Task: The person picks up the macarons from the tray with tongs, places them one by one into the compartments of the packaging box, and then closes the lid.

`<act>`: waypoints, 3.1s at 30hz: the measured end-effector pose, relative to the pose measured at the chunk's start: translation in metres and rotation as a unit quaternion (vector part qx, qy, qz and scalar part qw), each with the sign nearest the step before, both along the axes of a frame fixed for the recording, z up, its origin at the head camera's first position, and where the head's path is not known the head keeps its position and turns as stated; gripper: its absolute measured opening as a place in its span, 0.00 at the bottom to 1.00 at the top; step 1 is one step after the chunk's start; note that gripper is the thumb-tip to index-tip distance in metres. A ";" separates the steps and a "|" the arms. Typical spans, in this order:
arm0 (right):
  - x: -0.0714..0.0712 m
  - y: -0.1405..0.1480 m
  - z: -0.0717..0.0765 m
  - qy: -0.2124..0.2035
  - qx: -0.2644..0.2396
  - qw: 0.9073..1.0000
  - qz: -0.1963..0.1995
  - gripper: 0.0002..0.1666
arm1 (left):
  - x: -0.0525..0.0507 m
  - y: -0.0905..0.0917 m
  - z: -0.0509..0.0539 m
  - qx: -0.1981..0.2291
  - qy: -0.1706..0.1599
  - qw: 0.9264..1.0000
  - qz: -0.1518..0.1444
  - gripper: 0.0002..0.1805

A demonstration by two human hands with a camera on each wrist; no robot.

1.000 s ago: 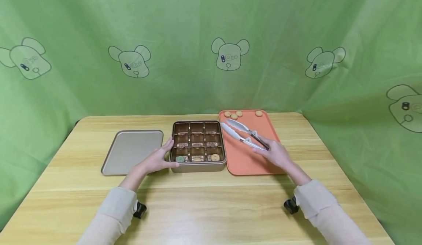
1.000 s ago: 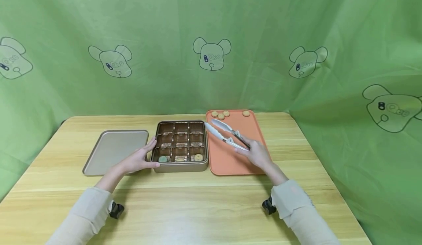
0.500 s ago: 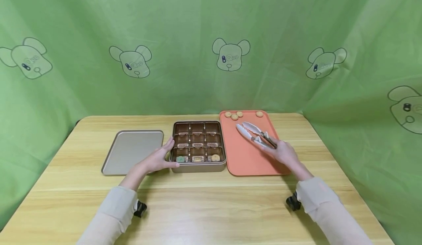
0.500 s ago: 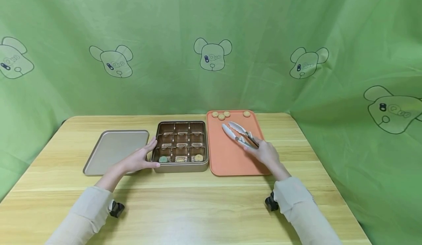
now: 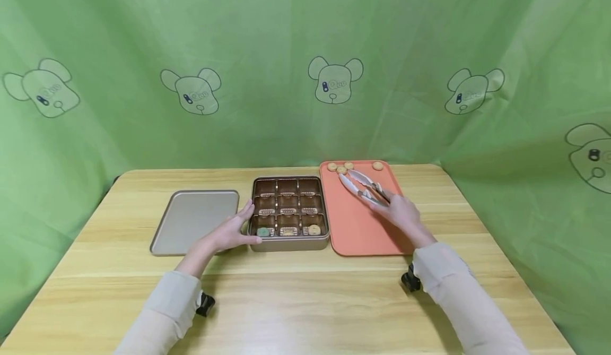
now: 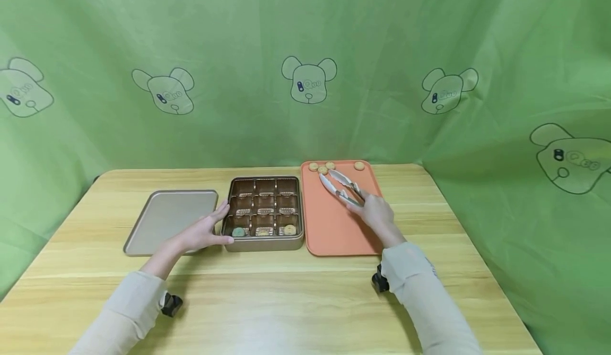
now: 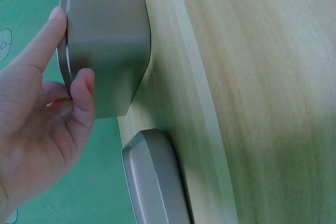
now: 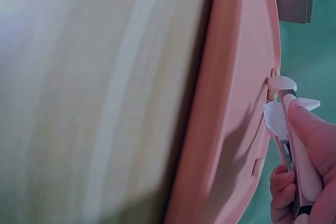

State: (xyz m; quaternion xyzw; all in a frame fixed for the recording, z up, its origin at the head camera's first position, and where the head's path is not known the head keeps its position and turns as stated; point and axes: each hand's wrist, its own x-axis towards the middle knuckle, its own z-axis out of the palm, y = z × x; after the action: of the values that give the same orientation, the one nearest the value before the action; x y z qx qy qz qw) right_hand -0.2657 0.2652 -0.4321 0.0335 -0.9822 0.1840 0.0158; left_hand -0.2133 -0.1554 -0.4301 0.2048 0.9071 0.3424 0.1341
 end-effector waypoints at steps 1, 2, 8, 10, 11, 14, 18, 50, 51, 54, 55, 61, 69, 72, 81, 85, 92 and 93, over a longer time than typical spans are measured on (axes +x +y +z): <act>-0.001 -0.001 0.000 0.001 0.001 1.000 0.000 0.39 | 0.000 0.000 0.000 -0.001 0.000 1.000 0.000 0.53; -0.003 -0.002 0.000 0.001 0.001 1.000 -0.001 0.39 | 0.000 0.000 -0.001 -0.001 0.000 1.000 0.000 0.53; -0.007 -0.008 -0.002 0.004 0.002 1.000 -0.009 0.39 | 0.000 0.001 -0.002 -0.001 0.003 1.000 -0.003 0.53; -0.009 -0.010 -0.002 0.010 0.001 1.000 -0.009 0.38 | 0.000 0.000 -0.002 -0.001 0.004 1.000 -0.002 0.54; -0.010 -0.011 -0.002 0.010 0.000 1.000 -0.008 0.38 | 0.000 0.000 -0.002 0.000 0.003 1.000 -0.001 0.53; -0.012 -0.014 -0.002 0.009 0.000 1.000 -0.008 0.37 | -0.001 0.000 -0.002 0.000 0.004 1.000 0.000 0.53; -0.013 -0.015 -0.002 0.007 0.005 1.000 -0.007 0.36 | -0.001 0.000 -0.001 -0.001 0.003 1.000 0.000 0.53; 0.016 0.029 0.004 0.036 -0.109 0.975 0.188 0.39 | -0.001 -0.001 -0.002 0.004 -0.001 1.000 -0.001 0.54; 0.017 0.028 0.005 0.036 -0.105 0.974 0.196 0.39 | -0.001 -0.001 -0.002 0.004 -0.004 1.000 -0.001 0.54; 0.019 0.025 0.010 0.029 -0.096 0.972 0.211 0.38 | -0.002 -0.001 -0.001 0.004 -0.003 1.000 -0.002 0.54; 0.019 0.024 0.012 0.028 -0.094 0.972 0.213 0.38 | -0.002 -0.001 -0.001 0.004 -0.002 1.000 -0.001 0.54; 0.021 0.019 0.019 0.007 -0.086 0.969 0.233 0.37 | -0.002 -0.002 0.000 0.009 0.002 1.000 0.000 0.54; 0.021 0.019 0.018 -0.007 -0.079 0.969 0.234 0.38 | -0.003 -0.003 0.001 0.001 0.004 1.000 -0.001 0.53; 0.022 0.019 0.018 0.000 -0.073 0.971 0.229 0.38 | -0.002 -0.002 0.002 0.000 0.003 1.000 -0.001 0.53; 0.021 0.022 0.015 0.018 -0.076 0.987 0.139 0.39 | -0.002 -0.002 0.000 -0.002 0.006 1.000 -0.006 0.54; 0.017 0.026 0.017 0.034 -0.034 0.997 0.060 0.40 | -0.002 -0.002 0.000 -0.001 0.006 1.000 -0.006 0.53; 0.015 0.027 0.016 -0.007 0.005 1.000 -0.009 0.42 | 0.000 0.000 0.001 0.002 0.000 1.000 -0.005 0.53; 0.015 0.026 0.015 -0.017 0.008 1.000 -0.016 0.42 | 0.000 0.000 0.001 0.004 -0.001 1.000 -0.005 0.53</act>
State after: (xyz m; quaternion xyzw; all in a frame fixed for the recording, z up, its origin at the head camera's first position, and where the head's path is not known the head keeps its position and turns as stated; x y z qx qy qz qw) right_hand -0.2511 0.2912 -0.4170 0.0145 -0.9843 0.1759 0.0023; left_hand -0.2132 -0.1557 -0.4292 0.2095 0.9044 0.3459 0.1360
